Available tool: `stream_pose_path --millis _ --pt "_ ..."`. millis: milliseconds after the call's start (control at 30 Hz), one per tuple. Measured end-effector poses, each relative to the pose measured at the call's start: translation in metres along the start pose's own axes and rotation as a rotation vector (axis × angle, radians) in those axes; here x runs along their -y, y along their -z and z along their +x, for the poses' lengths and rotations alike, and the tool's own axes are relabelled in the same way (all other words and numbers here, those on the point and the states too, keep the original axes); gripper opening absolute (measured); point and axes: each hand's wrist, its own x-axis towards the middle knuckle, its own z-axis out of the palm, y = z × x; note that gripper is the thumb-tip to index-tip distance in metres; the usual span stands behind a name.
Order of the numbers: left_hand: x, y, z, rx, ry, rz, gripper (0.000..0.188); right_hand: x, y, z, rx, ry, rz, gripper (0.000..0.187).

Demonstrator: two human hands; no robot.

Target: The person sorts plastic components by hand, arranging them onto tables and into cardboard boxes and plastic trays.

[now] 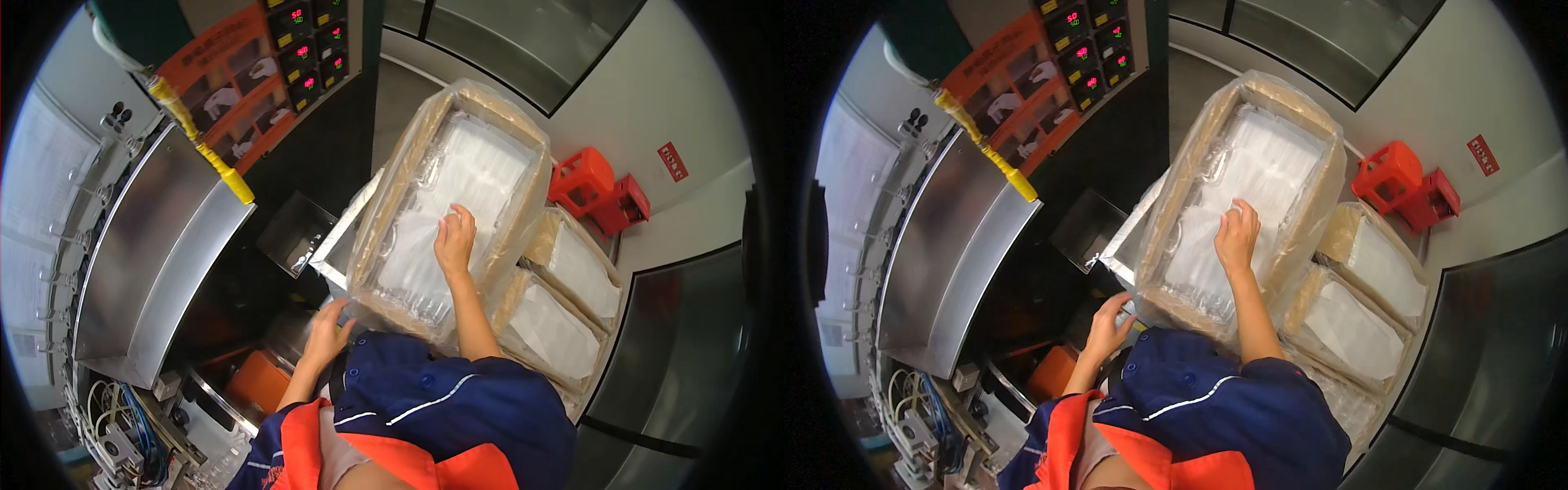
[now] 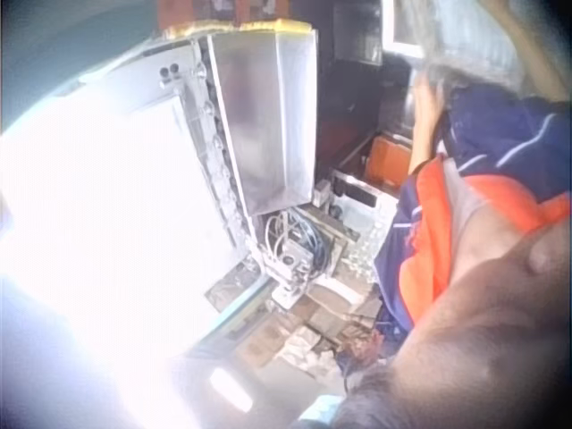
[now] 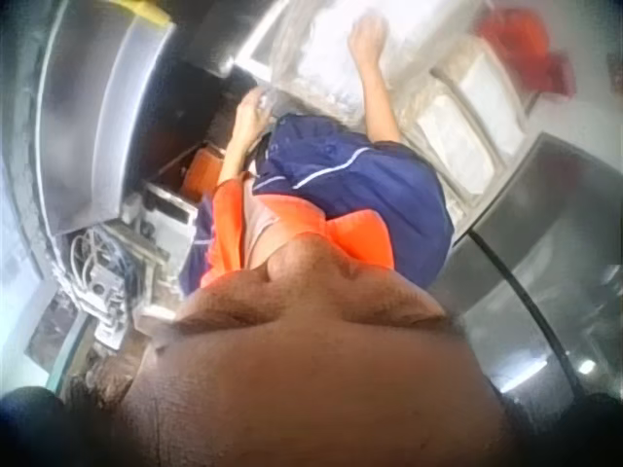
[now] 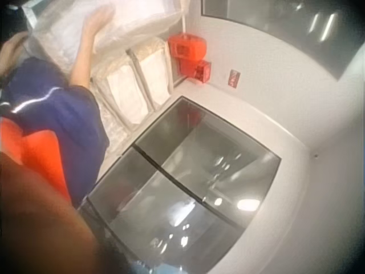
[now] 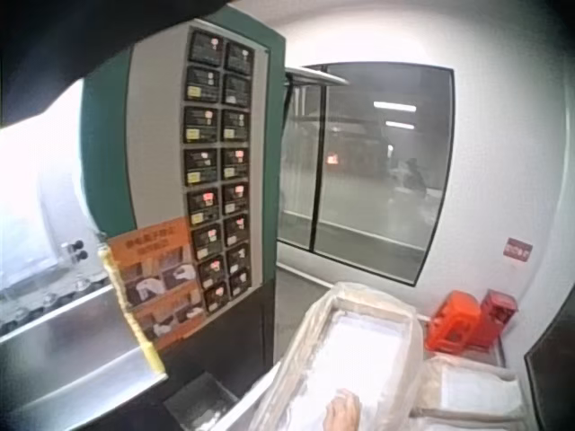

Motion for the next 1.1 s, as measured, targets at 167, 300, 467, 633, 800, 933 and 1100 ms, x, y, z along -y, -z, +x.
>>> stream_pose_path --millis 167,300,467,633,800,933,1100 --pt "-0.016 -0.047 0.045 0.067 -0.032 -0.06 0.044 -0.005 0.059 0.041 -0.077 -0.224 0.327 0.017" --pt "-0.006 -0.073 0.054 0.109 0.201 -0.449 0.049 0.005 0.097 0.032 0.108 -0.239 0.264 0.022" --pt "-0.036 -0.077 0.072 0.142 0.323 -1.108 0.053 0.042 0.08 -0.071 0.347 -0.123 0.558 0.022" --pt "-0.04 -0.069 0.079 0.39 0.401 -1.052 0.047 0.085 0.107 -0.066 0.244 -0.084 0.15 0.04" --pt "-0.086 -0.07 0.108 0.741 0.05 -0.796 0.053 0.008 0.113 -0.071 0.077 -0.113 0.209 0.048" --pt "-0.05 -0.081 0.108 0.465 -0.218 -0.264 0.05 -0.099 0.112 -0.116 -0.345 -0.378 -0.271 0.045" --pt "0.039 -0.068 0.089 0.134 0.135 -0.081 0.037 -0.107 0.043 -0.203 0.877 -0.372 -0.343 0.047"
